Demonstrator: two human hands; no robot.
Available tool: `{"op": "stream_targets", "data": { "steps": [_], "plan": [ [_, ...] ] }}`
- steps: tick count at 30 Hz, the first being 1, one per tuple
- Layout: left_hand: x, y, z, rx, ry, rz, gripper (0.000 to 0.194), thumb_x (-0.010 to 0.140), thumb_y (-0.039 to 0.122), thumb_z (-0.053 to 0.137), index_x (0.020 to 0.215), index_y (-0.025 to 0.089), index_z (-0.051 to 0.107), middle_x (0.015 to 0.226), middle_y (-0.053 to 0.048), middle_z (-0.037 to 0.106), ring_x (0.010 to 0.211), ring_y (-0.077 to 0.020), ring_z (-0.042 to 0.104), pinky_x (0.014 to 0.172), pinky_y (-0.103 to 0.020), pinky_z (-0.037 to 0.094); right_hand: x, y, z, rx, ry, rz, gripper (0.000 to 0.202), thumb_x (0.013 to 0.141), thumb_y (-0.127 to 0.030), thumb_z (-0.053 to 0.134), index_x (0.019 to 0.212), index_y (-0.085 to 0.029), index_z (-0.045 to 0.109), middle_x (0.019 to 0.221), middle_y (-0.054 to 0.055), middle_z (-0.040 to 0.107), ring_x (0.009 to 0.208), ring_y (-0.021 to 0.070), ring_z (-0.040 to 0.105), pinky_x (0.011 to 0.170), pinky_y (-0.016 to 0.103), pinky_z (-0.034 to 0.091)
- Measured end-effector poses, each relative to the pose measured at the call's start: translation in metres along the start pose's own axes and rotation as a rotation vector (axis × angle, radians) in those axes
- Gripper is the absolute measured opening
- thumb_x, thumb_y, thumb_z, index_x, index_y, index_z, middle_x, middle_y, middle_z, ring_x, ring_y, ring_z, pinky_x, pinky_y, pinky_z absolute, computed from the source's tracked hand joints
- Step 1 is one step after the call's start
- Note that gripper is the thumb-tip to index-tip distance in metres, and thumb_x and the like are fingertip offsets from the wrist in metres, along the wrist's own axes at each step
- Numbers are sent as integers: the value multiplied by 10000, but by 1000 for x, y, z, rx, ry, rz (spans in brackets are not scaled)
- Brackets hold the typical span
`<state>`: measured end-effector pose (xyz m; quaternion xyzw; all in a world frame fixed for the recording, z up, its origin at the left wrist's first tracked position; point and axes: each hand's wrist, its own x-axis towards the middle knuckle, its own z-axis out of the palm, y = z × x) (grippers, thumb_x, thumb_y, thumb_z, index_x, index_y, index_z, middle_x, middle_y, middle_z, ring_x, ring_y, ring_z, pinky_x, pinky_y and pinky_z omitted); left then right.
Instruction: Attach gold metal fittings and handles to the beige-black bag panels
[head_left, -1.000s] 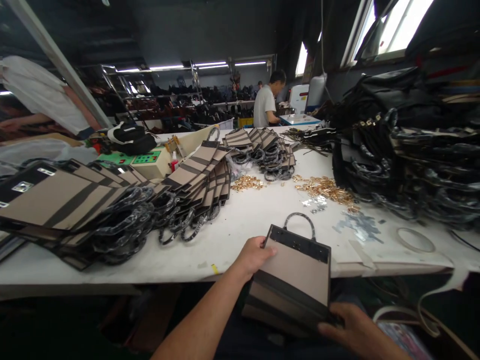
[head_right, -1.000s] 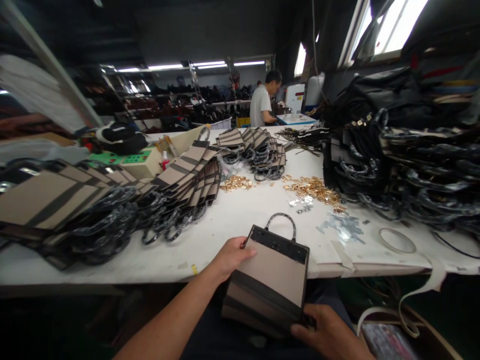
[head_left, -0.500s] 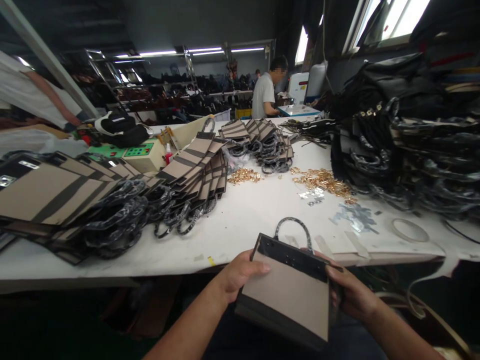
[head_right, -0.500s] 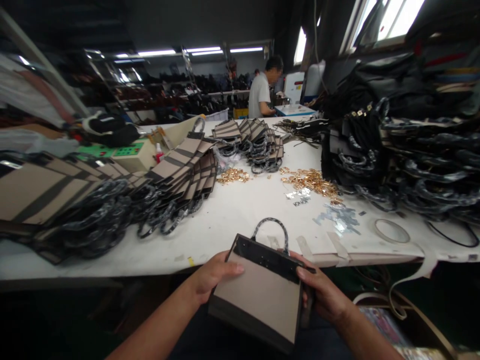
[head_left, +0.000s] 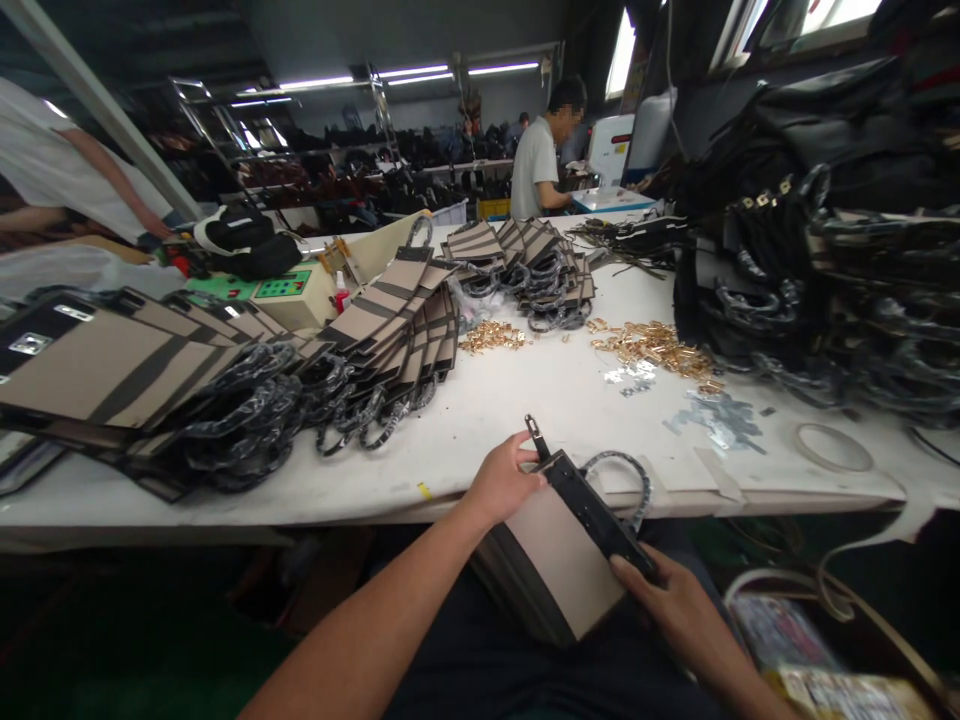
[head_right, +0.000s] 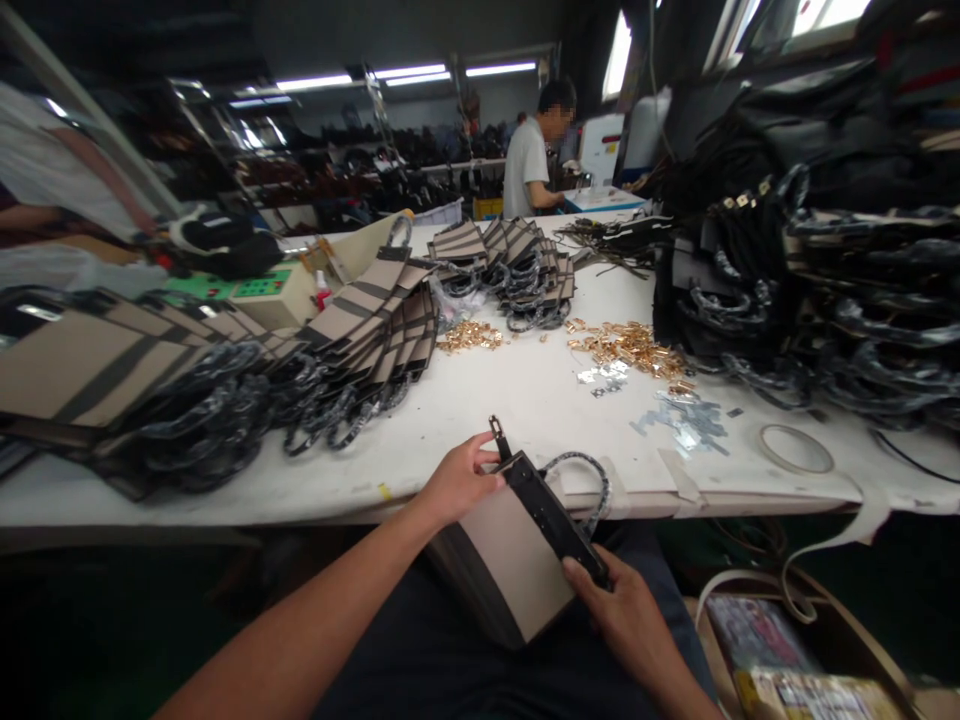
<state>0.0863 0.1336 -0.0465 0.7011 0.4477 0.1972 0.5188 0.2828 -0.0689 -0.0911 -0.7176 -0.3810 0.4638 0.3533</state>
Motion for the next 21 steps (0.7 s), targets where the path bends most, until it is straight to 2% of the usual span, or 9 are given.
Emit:
{"op": "stream_targets", "data": {
  "steps": [3, 5, 7, 9, 11, 15, 18, 21],
  "plan": [
    [3, 9, 8, 163, 130, 41, 680, 774, 87, 736, 1426, 225, 604, 1238, -101, 743, 1113, -301, 674, 1056, -455, 466, 1, -6, 8, 5, 51, -17, 665, 855, -805, 579, 964, -172, 751, 564, -14, 534, 549, 189, 507, 523, 284, 398],
    [-6, 11, 15, 262, 205, 92, 506, 825, 89, 711, 1311, 224, 667, 1303, -103, 699, 1275, -326, 573, 1136, -480, 390, 1, -13, 6, 6, 36, -19, 671, 848, -820, 571, 888, -172, 739, 550, -15, 505, 544, 185, 501, 521, 283, 385],
    [-20, 10, 22, 408, 266, 174, 285, 882, 113, 687, 1144, 223, 710, 1242, -88, 706, 1270, -321, 543, 1119, -485, 392, -1, -16, 2, 8, 1, -9, 677, 842, -831, 566, 849, -174, 730, 555, -13, 498, 541, 181, 501, 518, 282, 380],
    [-32, 5, 28, 543, 304, 258, 156, 928, 143, 666, 1049, 230, 711, 1130, -67, 733, 1175, -306, 574, 1064, -487, 420, -5, -15, -2, 15, -23, 2, 671, 843, -832, 569, 837, -180, 727, 570, -10, 506, 538, 176, 499, 518, 280, 381],
    [-41, -1, 32, 573, 306, 302, 166, 942, 158, 667, 1083, 236, 706, 1111, -61, 746, 1125, -295, 600, 1033, -481, 444, -9, -11, -6, 33, -16, 23, 659, 840, -832, 578, 816, -188, 719, 564, -14, 494, 524, 169, 484, 510, 279, 373],
    [-45, -5, 33, 444, 290, 281, 386, 899, 129, 690, 1270, 231, 664, 1240, -82, 730, 1175, -289, 628, 1054, -462, 478, -9, -7, -13, 58, -10, 46, 615, 826, -804, 645, 855, -197, 738, 564, -21, 495, 528, 163, 477, 500, 270, 354],
    [-35, -1, 28, 324, 285, 224, 396, 868, 106, 689, 1238, 247, 680, 1233, -61, 731, 1168, -261, 653, 1065, -420, 492, -2, -10, -14, 156, 2, 88, 586, 806, -766, 710, 934, -196, 753, 600, -24, 526, 540, 154, 488, 492, 254, 348],
    [-19, 4, 24, 265, 273, 195, 352, 845, 99, 703, 1165, 246, 708, 1195, -47, 740, 1129, -243, 676, 1046, -390, 508, 8, -15, -12, 274, 58, 131, 551, 793, -726, 750, 900, -185, 744, 611, -28, 537, 516, 135, 479, 480, 248, 354]
  ]
}}
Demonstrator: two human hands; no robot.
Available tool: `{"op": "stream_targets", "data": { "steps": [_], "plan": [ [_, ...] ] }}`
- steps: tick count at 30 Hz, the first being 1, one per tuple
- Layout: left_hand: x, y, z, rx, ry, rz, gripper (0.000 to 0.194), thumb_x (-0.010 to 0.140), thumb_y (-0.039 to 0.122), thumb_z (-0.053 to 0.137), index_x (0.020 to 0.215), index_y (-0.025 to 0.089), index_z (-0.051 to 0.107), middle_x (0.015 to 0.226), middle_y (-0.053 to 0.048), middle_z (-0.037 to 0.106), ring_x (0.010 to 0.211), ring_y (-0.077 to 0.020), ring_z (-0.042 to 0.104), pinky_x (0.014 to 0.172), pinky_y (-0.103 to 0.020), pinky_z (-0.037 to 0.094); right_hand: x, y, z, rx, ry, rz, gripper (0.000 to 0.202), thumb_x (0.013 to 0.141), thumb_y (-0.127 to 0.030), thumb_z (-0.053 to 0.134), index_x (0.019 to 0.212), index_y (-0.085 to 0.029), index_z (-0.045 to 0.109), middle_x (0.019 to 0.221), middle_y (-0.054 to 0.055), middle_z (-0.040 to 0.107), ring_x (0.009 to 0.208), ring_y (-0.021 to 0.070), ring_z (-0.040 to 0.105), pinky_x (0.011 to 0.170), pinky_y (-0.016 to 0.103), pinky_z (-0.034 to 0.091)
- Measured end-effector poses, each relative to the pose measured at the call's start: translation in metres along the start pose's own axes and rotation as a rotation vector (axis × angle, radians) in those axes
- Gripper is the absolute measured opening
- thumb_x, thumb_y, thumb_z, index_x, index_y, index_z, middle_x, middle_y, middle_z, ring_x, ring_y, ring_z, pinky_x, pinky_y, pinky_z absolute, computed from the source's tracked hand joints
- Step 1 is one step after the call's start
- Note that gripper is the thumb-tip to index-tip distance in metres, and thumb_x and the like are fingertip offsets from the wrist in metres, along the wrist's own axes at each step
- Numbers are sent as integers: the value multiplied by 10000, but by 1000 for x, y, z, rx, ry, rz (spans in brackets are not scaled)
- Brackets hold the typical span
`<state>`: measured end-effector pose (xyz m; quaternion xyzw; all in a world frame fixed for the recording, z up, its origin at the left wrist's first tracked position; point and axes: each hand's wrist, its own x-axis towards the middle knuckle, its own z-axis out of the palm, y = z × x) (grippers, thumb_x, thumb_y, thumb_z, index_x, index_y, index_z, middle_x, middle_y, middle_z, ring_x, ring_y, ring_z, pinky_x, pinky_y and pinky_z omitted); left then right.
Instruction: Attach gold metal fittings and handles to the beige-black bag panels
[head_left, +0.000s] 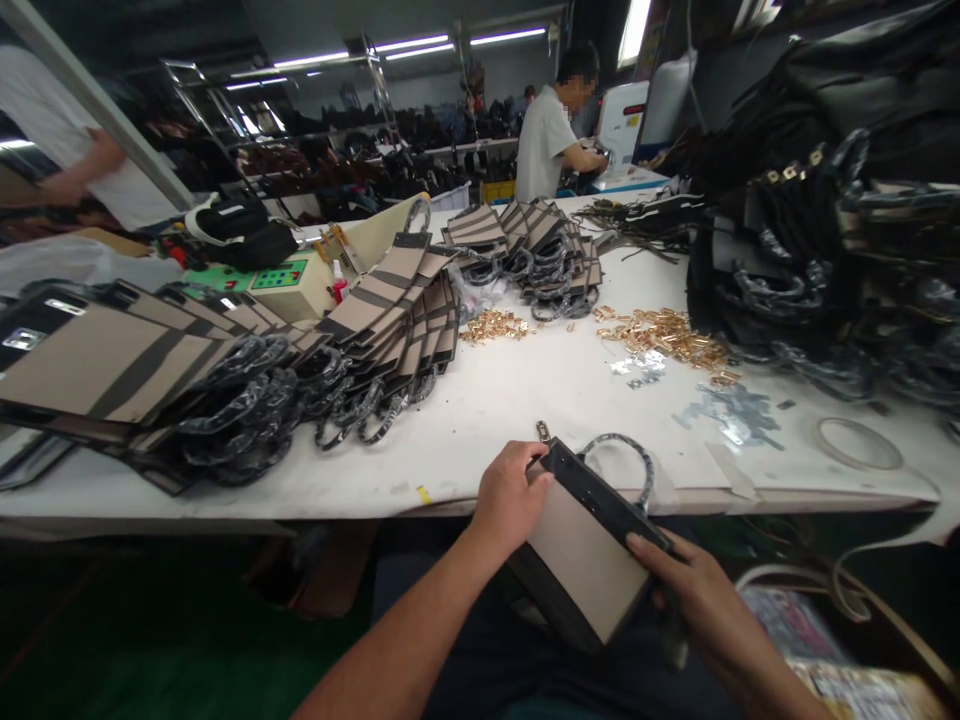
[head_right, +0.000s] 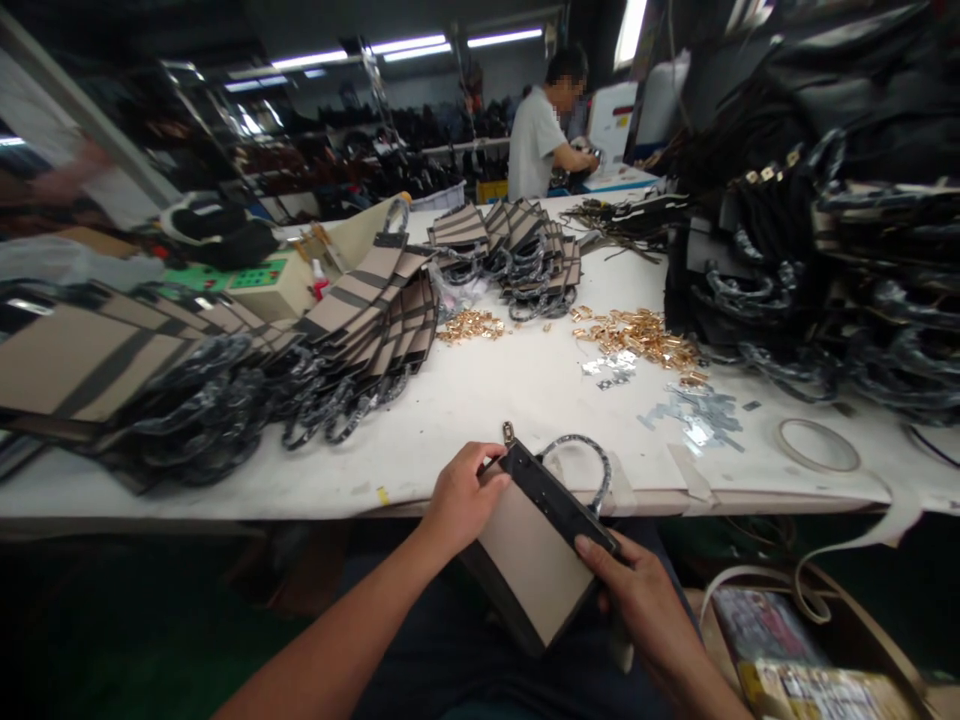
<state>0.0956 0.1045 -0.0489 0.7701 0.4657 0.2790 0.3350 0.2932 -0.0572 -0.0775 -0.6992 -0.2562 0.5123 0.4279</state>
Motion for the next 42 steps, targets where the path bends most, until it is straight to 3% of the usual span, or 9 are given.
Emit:
{"op": "stream_targets", "data": {
  "steps": [4, 12, 21, 25, 29, 32, 35, 38, 42],
  "plan": [
    [11, -3, 6, 9, 26, 38, 269, 852, 105, 734, 1083, 242, 725, 1128, -31, 748, 1087, -224, 679, 1008, -366, 510, 7, -3, 1, -11, 27, -12, 545, 782, -719, 762, 834, -179, 716, 578, -33, 519, 515, 138, 476, 486, 254, 347],
    [-5, -11, 13, 175, 23, 95, 49, 895, 237, 806, 911, 273, 777, 1057, -17, 783, 1044, -264, 633, 949, -433, 438, -11, 7, -1, -334, -44, 1, 628, 804, -841, 612, 703, -222, 632, 498, -19, 513, 508, 170, 504, 522, 285, 379],
    [-3, -19, 13, 143, 45, 124, 69, 874, 244, 847, 869, 300, 807, 1094, 10, 806, 1047, -271, 646, 935, -458, 407, -17, 23, 9, -69, -78, 150, 622, 819, -820, 655, 739, -205, 602, 482, -41, 484, 471, 124, 406, 492, 258, 269],
    [-7, -24, 16, 188, 18, 181, 29, 906, 286, 822, 900, 314, 816, 1194, 20, 796, 1057, -280, 635, 917, -468, 399, -11, 38, 12, -89, -68, 141, 618, 847, -807, 638, 704, -209, 569, 477, -44, 478, 481, 125, 427, 510, 258, 302],
    [-10, -28, 21, 216, 29, 195, 85, 974, 317, 738, 983, 329, 821, 1312, 5, 756, 1078, -286, 632, 937, -481, 406, -1, 25, 6, -181, -77, 88, 617, 852, -806, 620, 684, -214, 574, 501, -27, 516, 503, 152, 480, 520, 277, 335],
    [-6, -28, 22, 213, 40, 173, 75, 963, 306, 752, 975, 334, 821, 1312, 12, 757, 1074, -286, 637, 938, -486, 415, 5, 8, -6, -393, -53, 15, 596, 851, -794, 610, 762, -212, 702, 576, 14, 637, 573, 215, 602, 570, 310, 433],
    [-2, -26, 20, 206, 31, 147, 34, 928, 299, 798, 926, 323, 822, 1280, 26, 772, 1062, -283, 652, 902, -480, 431, 0, -8, -25, -622, 110, -99, 580, 768, -778, 693, 959, -245, 820, 833, 71, 804, 773, 330, 734, 703, 387, 560],
    [0, -25, 18, 205, 35, 155, 21, 923, 309, 808, 918, 320, 826, 1263, 31, 778, 1052, -277, 661, 881, -477, 446, -5, -30, -35, -745, 295, -432, 453, 832, -687, 705, 988, -278, 824, 1040, 86, 821, 946, 349, 765, 871, 421, 599],
    [-3, -24, 18, 233, 88, 192, 47, 930, 296, 801, 944, 334, 826, 1265, 51, 776, 1051, -256, 660, 881, -478, 466, 20, -64, -11, -887, 209, -908, 289, 1009, -435, 616, 1192, -282, 779, 1265, 66, 761, 1009, 260, 777, 835, 347, 630]
  ]
}}
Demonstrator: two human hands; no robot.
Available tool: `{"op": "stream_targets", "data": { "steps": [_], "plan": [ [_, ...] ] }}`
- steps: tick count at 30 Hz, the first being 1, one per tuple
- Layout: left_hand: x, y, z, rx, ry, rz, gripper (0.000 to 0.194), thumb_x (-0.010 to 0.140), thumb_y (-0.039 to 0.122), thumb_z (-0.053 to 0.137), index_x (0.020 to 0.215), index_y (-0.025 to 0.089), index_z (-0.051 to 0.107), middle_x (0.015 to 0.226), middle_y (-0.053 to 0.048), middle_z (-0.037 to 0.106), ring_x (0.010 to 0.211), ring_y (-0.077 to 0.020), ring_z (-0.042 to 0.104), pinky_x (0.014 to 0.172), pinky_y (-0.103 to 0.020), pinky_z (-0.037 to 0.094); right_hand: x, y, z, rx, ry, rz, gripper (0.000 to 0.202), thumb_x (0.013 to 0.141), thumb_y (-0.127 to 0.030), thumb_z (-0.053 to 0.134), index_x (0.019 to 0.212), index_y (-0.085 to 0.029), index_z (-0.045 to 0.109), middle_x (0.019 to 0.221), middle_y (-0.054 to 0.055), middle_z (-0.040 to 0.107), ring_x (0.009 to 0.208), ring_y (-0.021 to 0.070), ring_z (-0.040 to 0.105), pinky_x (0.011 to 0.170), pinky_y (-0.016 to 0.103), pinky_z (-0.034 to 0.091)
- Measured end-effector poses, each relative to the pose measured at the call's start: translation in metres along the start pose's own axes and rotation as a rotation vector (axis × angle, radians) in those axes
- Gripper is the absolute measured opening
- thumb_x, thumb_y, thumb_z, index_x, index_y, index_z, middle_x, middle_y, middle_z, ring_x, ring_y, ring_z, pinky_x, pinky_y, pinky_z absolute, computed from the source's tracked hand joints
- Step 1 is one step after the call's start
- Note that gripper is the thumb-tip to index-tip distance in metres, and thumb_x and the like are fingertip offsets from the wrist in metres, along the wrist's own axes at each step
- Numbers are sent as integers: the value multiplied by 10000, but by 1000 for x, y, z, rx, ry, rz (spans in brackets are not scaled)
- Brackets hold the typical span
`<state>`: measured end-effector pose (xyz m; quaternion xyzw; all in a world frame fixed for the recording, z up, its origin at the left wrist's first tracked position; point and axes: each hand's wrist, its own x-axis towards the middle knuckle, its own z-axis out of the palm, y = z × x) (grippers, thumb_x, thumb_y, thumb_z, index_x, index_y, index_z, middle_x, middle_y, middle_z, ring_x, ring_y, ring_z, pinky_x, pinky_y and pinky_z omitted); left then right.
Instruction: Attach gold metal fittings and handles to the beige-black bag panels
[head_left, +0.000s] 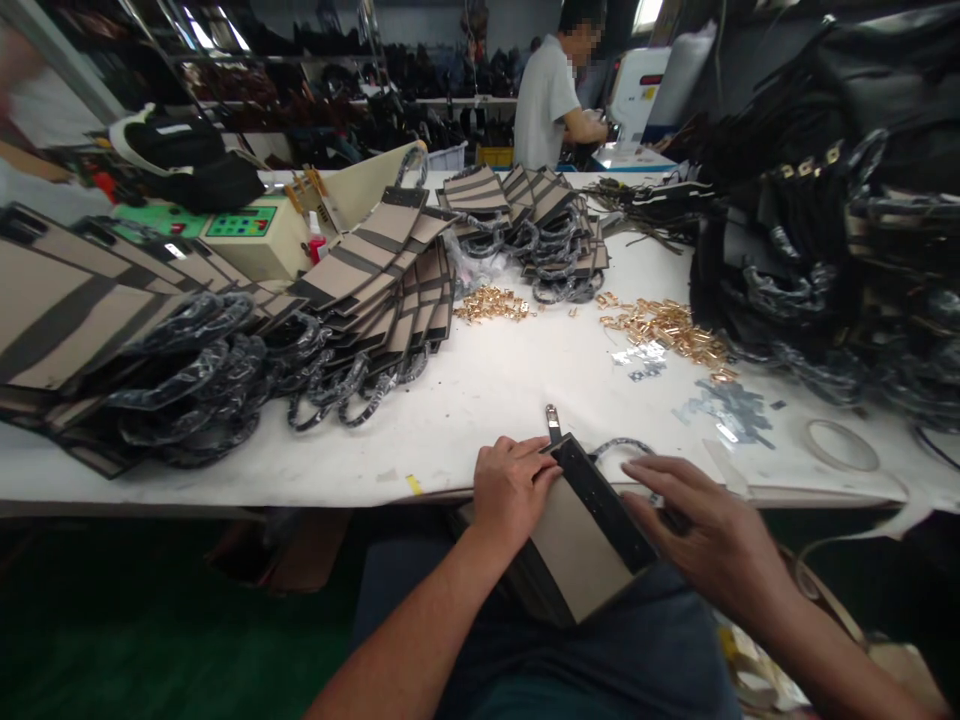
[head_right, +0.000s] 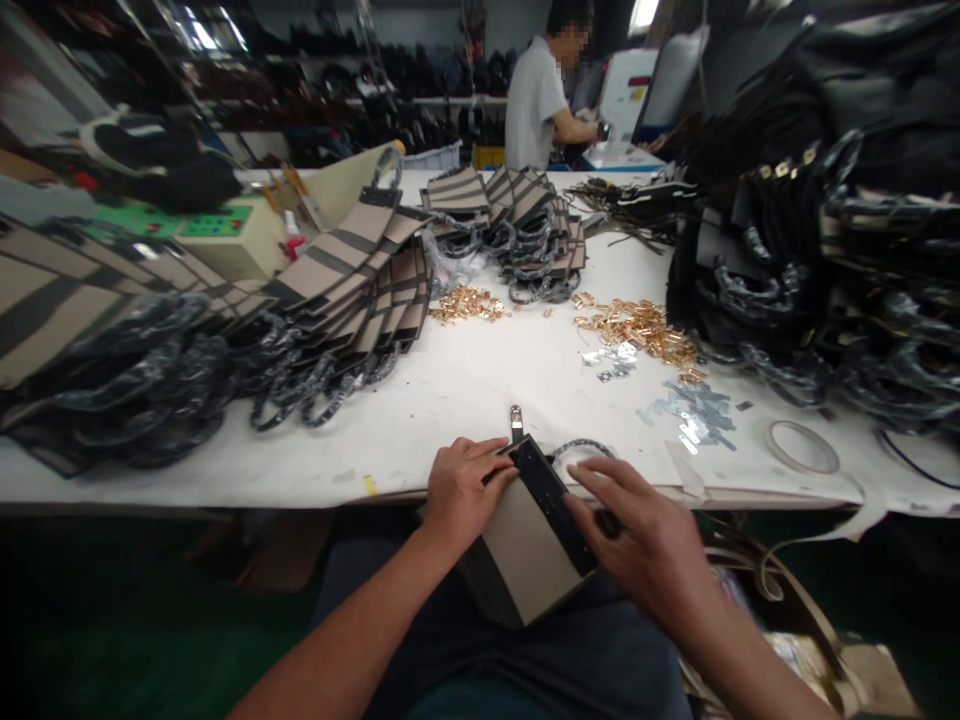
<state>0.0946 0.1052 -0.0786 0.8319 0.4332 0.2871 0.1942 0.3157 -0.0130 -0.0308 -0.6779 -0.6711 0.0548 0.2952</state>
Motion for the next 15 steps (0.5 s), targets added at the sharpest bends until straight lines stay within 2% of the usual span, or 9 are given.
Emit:
{"op": "stream_targets", "data": {
  "steps": [3, 6, 9, 11, 15],
  "plan": [
    [-3, 1, 1, 42, 24, 22, 70, 931, 292, 801, 978, 339, 825, 1251, 45, 781, 1010, -246, 663, 847, -468, 475, 37, -1, 26, -125, -191, -170, 303, 1031, -344, 583, 1280, -301, 748, 1371, 46, 716, 1011, 251, 783, 787, 345, 646],
    [-5, 2, 5, 53, 54, 30, 61, 934, 301, 798, 981, 332, 821, 1232, 49, 787, 997, -244, 663, 832, -465, 474, 54, 7, 44, -149, -265, -205, 321, 1024, -332, 592, 1308, -313, 740, 1377, 26, 721, 1034, 250, 780, 823, 359, 656],
    [-1, 2, 7, 59, 59, 15, 36, 939, 328, 793, 963, 321, 819, 1213, 58, 794, 989, -243, 661, 834, -470, 475, 60, 19, 48, -116, -288, -148, 324, 1014, -353, 609, 1306, -343, 750, 1366, -9, 736, 1069, 247, 778, 879, 368, 658],
    [4, 2, 6, 60, 38, -11, 29, 937, 335, 795, 945, 321, 819, 1189, 66, 800, 977, -240, 661, 829, -467, 482, 65, 23, 47, -47, -348, -115, 291, 1003, -374, 634, 1258, -361, 776, 1342, -39, 749, 1107, 235, 768, 957, 363, 640],
    [4, 5, 1, 85, -9, -18, 62, 962, 346, 763, 966, 325, 821, 1208, 58, 796, 981, -245, 665, 824, -473, 501, 70, 23, 42, 10, -425, -93, 277, 1002, -378, 642, 1236, -360, 789, 1356, -49, 742, 1150, 231, 752, 1001, 364, 621]
  ]
}}
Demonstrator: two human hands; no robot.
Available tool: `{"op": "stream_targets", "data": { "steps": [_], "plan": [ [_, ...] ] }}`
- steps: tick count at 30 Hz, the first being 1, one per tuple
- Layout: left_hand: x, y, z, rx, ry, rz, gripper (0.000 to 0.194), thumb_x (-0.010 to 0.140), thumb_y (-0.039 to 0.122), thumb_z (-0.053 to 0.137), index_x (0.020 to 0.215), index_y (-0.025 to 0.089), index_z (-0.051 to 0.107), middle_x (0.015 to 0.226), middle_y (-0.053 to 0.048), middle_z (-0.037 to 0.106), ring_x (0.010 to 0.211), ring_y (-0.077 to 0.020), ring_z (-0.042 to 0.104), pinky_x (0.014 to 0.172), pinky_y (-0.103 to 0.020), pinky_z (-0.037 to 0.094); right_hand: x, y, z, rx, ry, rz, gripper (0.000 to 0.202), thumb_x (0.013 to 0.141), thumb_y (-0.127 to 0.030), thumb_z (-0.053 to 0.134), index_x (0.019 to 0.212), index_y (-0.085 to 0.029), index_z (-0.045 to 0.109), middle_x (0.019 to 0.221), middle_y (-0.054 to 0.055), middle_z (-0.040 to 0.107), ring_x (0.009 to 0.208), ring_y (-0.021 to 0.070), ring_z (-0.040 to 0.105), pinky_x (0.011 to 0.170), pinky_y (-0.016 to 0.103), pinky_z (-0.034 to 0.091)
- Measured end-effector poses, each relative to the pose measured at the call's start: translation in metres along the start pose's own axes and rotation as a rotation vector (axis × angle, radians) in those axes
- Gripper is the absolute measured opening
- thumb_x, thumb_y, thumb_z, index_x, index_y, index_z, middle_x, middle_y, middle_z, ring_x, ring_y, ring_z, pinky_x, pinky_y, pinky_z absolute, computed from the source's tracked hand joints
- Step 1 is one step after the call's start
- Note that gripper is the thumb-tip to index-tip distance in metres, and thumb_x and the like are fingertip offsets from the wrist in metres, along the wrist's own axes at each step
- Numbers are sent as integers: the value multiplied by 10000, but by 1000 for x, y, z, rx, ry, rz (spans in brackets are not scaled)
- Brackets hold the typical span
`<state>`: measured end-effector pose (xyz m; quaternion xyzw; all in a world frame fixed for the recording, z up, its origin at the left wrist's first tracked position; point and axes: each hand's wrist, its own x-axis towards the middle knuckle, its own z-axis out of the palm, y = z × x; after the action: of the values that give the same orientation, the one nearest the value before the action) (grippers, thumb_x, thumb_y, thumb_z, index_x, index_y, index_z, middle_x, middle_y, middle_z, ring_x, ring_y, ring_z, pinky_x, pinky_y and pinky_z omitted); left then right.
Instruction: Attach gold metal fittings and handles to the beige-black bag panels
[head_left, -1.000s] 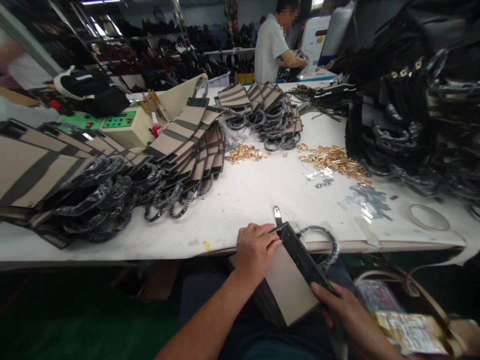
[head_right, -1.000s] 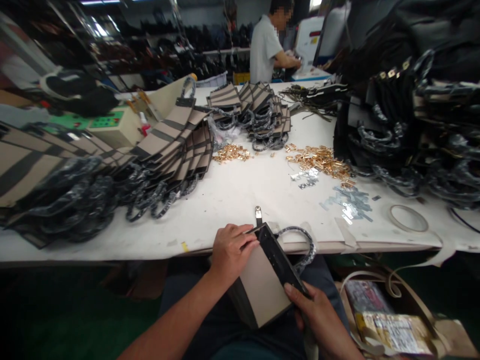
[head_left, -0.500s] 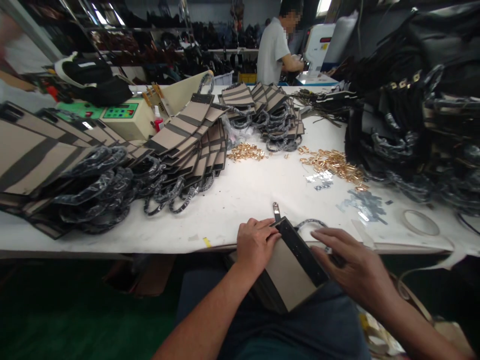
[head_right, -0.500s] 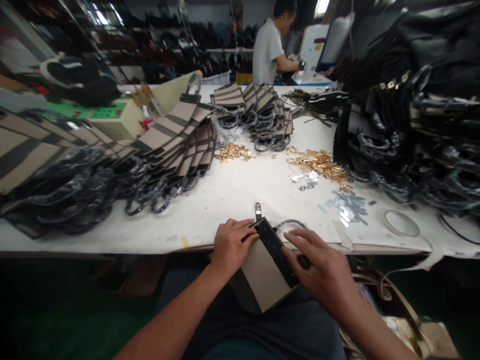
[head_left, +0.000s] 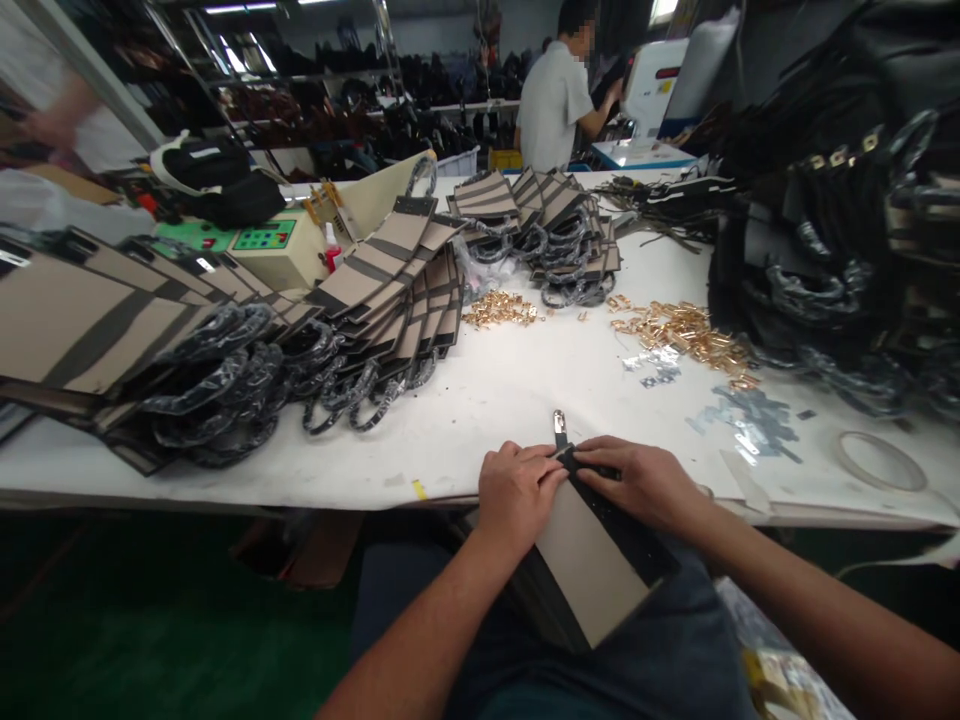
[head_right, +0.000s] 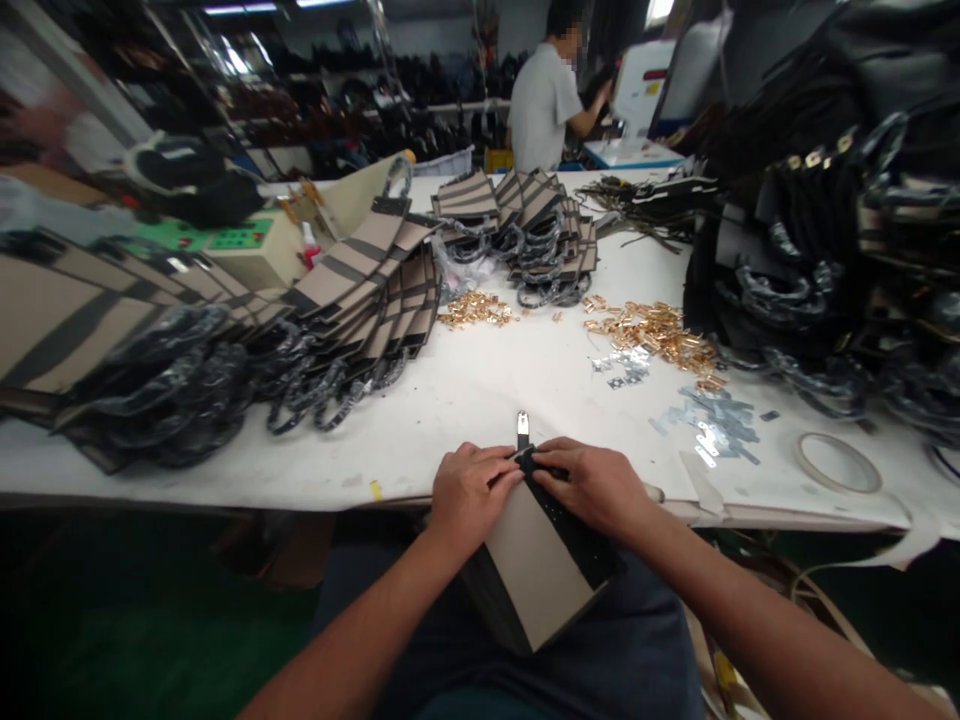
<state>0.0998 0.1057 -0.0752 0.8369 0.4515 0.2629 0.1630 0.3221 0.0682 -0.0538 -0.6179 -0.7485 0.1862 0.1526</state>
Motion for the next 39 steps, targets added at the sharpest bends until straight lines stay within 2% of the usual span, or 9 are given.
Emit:
{"op": "stream_targets", "data": {
  "steps": [2, 5, 9, 14, 21, 26, 32, 35, 39],
  "plan": [
    [-8, 2, -2, 43, -8, 51, 149, 1013, 330, 684, 1098, 317, 807, 1319, 25, 755, 1021, -256, 661, 853, -492, 513, -3, -4, 0, -59, 7, 8, 328, 1018, -388, 615, 1313, -350, 753, 1408, -25, 715, 1151, 256, 752, 981, 393, 630],
    [-25, 5, -3, 116, -34, 146, 342, 1058, 312, 574, 1376, 257, 687, 1529, -25, 608, 1256, -290, 609, 998, -528, 509, -9, -10, 1, -143, 13, -3, 374, 1038, -409, 576, 1376, -329, 716, 1454, 7, 685, 1142, 283, 754, 945, 422, 639],
    [-36, 9, -5, 214, -105, 191, 469, 1073, 356, 513, 1506, 181, 557, 1639, -61, 476, 1518, -295, 428, 1217, -580, 374, -9, -13, -1, -178, -16, -31, 372, 1050, -412, 541, 1368, -320, 710, 1445, 18, 687, 1103, 284, 762, 885, 408, 639],
    [-32, 8, -5, 281, -152, 225, 497, 1092, 381, 458, 1533, 158, 515, 1654, -85, 449, 1521, -270, 442, 1243, -550, 362, -8, -16, -2, -174, -14, -52, 360, 1060, -382, 518, 1362, -286, 690, 1365, 44, 714, 1042, 271, 768, 849, 375, 614],
    [-36, -4, 10, 362, 6, 295, 460, 1086, 349, 456, 1499, 173, 559, 1628, -77, 488, 1479, -262, 502, 1222, -522, 392, -3, -21, 1, -226, -16, -141, 342, 1067, -347, 486, 1320, -224, 679, 1221, 92, 743, 987, 274, 752, 809, 356, 571],
    [-37, -6, 14, 389, 23, 307, 471, 1075, 307, 467, 1524, 185, 539, 1618, -69, 505, 1464, -259, 520, 1218, -526, 409, -1, -23, 3, -287, -14, -173, 345, 1056, -364, 482, 1279, -192, 682, 1175, 111, 761, 923, 285, 748, 759, 342, 550],
    [-34, -8, 7, 401, -34, 328, 501, 1028, 244, 524, 1525, 183, 539, 1599, -114, 522, 1451, -291, 538, 1188, -566, 455, -10, -36, -8, -285, 68, -169, 334, 1031, -352, 509, 1286, -280, 712, 1129, 79, 787, 861, 268, 757, 752, 343, 564],
    [-34, -10, 5, 370, -43, 331, 510, 1025, 248, 536, 1531, 187, 524, 1595, -119, 524, 1444, -291, 550, 1177, -579, 474, -15, -29, -18, -181, 133, -71, 301, 985, -409, 602, 1246, -387, 753, 1138, 13, 799, 925, 256, 768, 805, 322, 585],
    [-34, -9, 3, 296, -70, 294, 521, 1018, 263, 573, 1527, 166, 518, 1598, -131, 516, 1457, -298, 536, 1194, -597, 456, -21, 19, -43, -157, 221, 193, 349, 1000, -411, 558, 1256, -316, 775, 1192, 40, 787, 1016, 266, 759, 888, 356, 579]
  ]
}}
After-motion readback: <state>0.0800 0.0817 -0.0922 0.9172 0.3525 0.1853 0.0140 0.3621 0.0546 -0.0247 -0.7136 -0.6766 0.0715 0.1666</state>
